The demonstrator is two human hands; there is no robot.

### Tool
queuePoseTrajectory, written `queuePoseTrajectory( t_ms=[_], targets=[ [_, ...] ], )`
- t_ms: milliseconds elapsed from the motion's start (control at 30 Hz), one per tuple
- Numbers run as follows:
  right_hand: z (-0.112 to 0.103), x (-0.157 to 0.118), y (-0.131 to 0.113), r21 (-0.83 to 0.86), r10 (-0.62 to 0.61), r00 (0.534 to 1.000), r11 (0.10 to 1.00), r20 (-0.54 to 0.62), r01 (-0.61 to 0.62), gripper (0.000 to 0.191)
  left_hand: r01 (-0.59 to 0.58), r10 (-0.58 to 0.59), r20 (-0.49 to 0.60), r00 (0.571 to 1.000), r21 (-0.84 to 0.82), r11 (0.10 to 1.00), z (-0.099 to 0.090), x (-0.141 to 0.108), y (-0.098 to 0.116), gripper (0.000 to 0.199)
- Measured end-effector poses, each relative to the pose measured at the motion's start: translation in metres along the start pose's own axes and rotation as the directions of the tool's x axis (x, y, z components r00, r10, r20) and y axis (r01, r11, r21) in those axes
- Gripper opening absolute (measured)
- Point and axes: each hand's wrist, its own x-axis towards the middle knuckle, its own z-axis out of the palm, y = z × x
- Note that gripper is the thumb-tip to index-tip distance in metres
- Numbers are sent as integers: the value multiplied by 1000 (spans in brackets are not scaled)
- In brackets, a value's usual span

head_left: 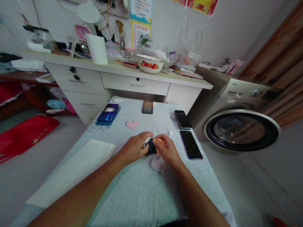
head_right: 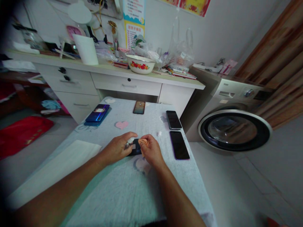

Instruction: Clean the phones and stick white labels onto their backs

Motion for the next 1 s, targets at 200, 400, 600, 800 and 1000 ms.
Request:
queuePoseTrajectory(
  t_ms=[200, 400, 600, 800, 1000],
  targets=[
    [-10, 1, -4, 17, -24, 1000, 1000, -15, 25, 24, 30, -30, -15, 999, -14, 999, -2, -1, 0, 56],
    [-48, 8, -2, -209, -106, 927, 977, -361, 30, 18, 82, -84, -81, 993, -35, 996, 3, -1, -3, 50],
    [-65, 17, 5, -689, -373, 824, 725, -426, -28, 20, 69, -67, -66, 996, 21, 997, 1, -1, -1, 29],
    [-61, 24, 14, -846, -364, 890, 532, -275, -43, 40, 48, -47, -53, 997, 19, 999, 3, -3, -3, 39],
    [-58, 27, 20, -909, -246, 943, 401, -224, -112, 40, 48, -45, -30, 999, 114, 992, 4, -4, -1, 41]
  ],
)
